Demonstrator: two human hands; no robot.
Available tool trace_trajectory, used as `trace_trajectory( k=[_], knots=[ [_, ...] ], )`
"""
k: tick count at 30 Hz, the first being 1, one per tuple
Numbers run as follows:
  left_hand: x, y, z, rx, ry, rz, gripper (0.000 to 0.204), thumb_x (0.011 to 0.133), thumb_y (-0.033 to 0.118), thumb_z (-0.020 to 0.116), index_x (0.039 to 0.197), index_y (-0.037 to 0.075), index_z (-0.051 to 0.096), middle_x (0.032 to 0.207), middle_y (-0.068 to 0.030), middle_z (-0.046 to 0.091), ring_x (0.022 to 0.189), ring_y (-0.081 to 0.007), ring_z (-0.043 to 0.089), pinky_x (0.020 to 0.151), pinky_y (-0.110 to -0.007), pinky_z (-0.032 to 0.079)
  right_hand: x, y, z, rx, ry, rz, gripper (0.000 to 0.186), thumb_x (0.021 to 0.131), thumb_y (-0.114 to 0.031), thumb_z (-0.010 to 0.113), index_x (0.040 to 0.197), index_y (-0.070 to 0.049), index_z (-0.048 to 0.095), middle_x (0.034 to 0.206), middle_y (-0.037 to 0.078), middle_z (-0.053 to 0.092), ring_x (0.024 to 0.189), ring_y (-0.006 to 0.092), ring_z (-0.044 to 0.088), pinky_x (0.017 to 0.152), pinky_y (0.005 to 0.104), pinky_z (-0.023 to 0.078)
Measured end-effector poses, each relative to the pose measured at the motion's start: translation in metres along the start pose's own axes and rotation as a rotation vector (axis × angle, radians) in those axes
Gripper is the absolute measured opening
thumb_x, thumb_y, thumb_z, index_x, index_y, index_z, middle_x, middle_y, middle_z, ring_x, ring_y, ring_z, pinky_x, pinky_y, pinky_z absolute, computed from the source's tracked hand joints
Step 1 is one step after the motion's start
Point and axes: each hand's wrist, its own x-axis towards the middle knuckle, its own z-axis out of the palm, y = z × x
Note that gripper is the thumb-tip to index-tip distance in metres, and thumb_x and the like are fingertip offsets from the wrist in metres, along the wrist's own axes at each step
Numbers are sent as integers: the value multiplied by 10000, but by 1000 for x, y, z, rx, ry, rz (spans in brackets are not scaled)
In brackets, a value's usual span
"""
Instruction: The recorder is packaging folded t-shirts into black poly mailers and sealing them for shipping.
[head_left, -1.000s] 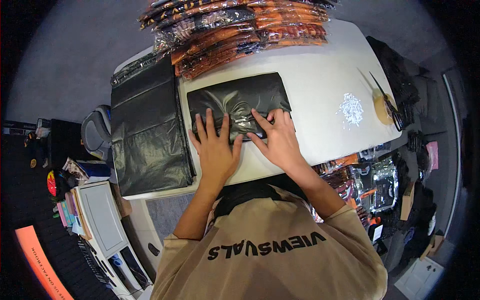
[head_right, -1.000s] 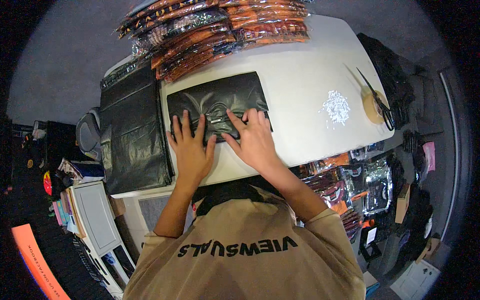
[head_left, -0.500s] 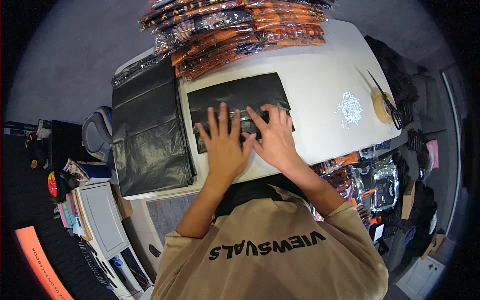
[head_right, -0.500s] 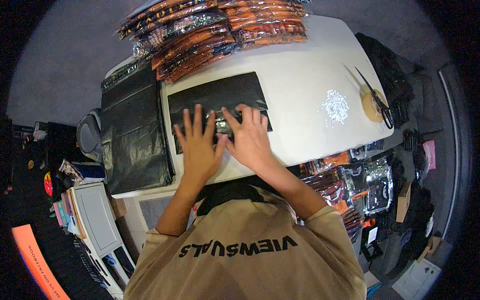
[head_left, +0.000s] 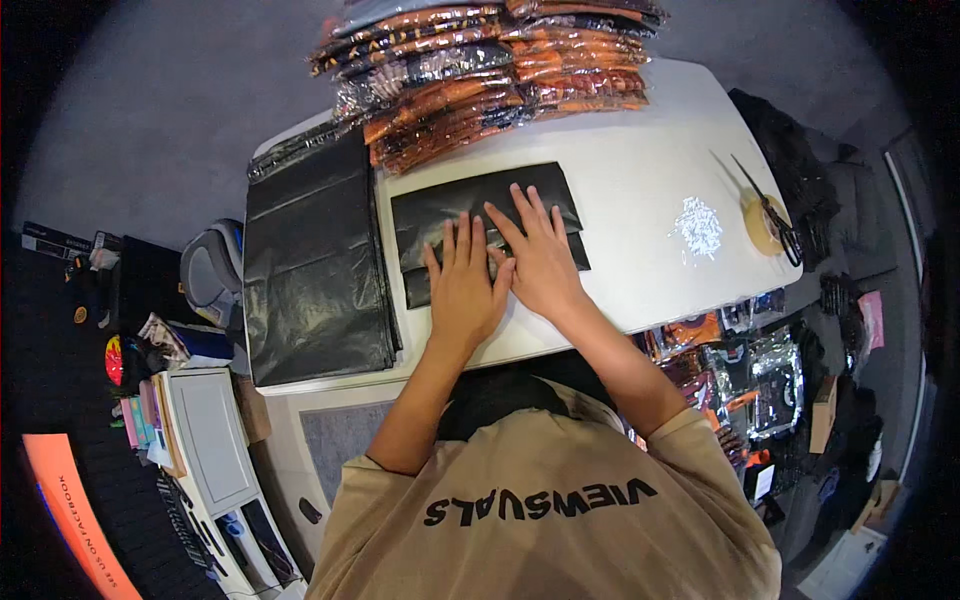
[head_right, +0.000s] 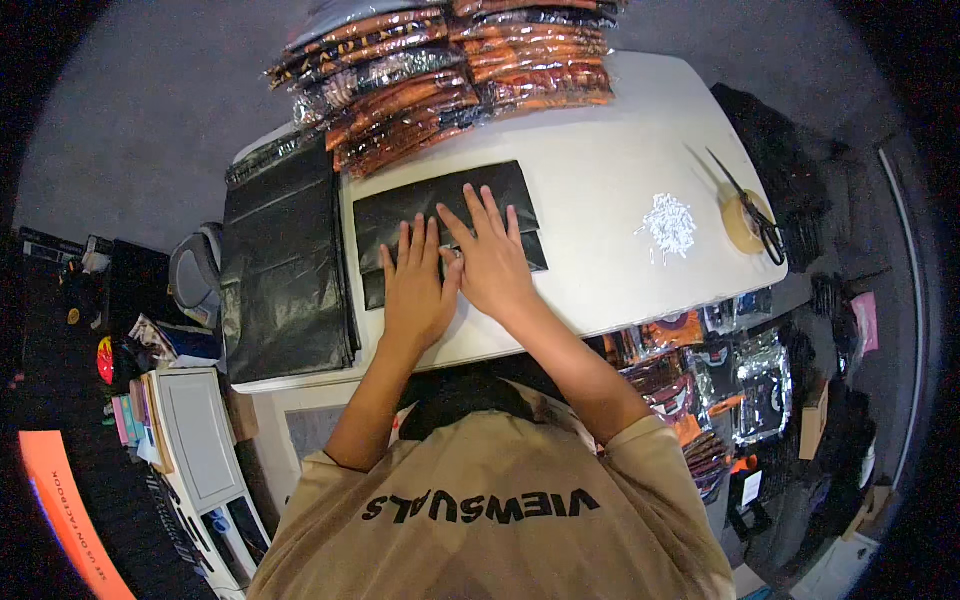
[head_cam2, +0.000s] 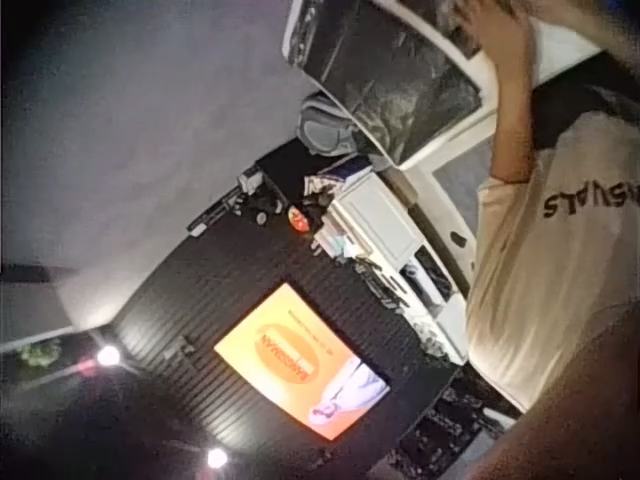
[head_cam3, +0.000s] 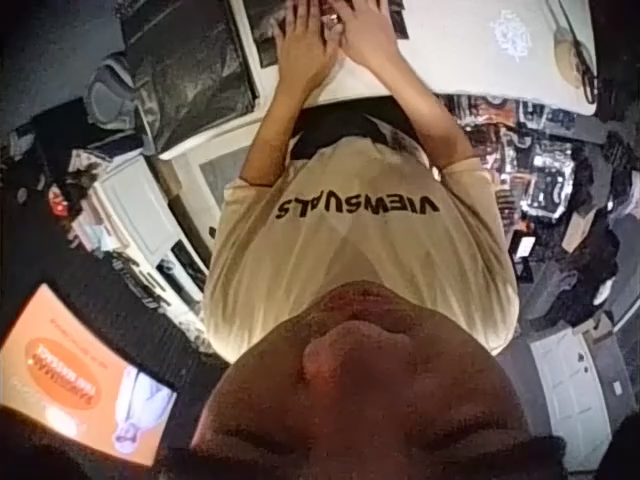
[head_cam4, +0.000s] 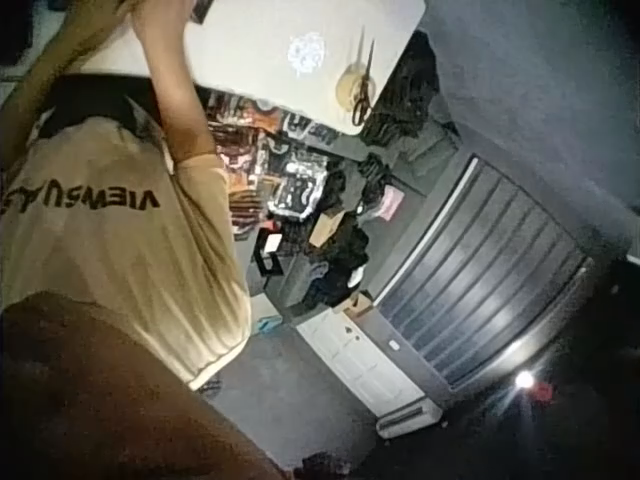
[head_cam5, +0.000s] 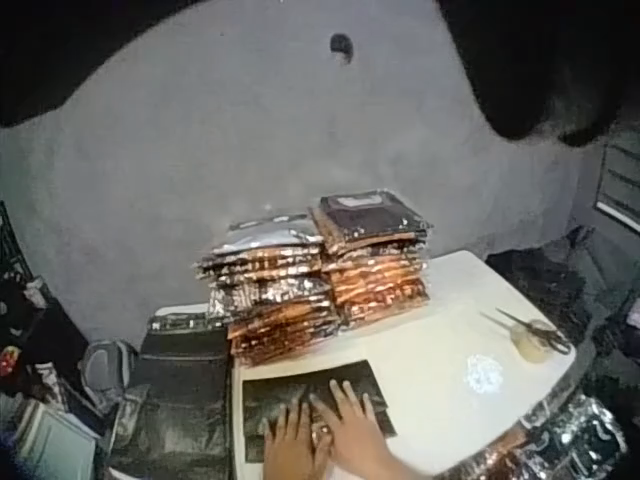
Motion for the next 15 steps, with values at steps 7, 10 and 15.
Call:
trace_trajectory(
  k=[7, 10, 15],
  knots=[
    [-32, -26, -43, 21, -242, -169, 803, 1107, 538, 499, 1663, -30, 384, 1743, -262, 340, 1637, -432, 275, 1338, -551, 194, -33, 24, -13, -138, -161, 137, 730, 1106, -545, 500, 1681, -103, 419, 1747, 250, 329, 1624, 433, 291, 1305, 625, 224],
    [-3, -20, -59, 19, -196, -149, 769, 1121, 545, 469, 1612, -46, 465, 1727, -268, 368, 1631, -448, 279, 1331, -547, 222, -27, 22, -29, -151, -206, 239, 687, 1081, -519, 569, 1619, -96, 504, 1710, 251, 381, 1600, 448, 330, 1285, 657, 243],
    [67, -24, -9, 90, 7, -7, 739, 1126, 596, 410, 1670, 97, 435, 1754, -227, 340, 1646, -432, 250, 1306, -673, 172, 51, 34, 9, -70, -27, 39, 647, 1070, -530, 586, 1616, -188, 518, 1701, 237, 400, 1601, 440, 330, 1284, 664, 249]
  ],
)
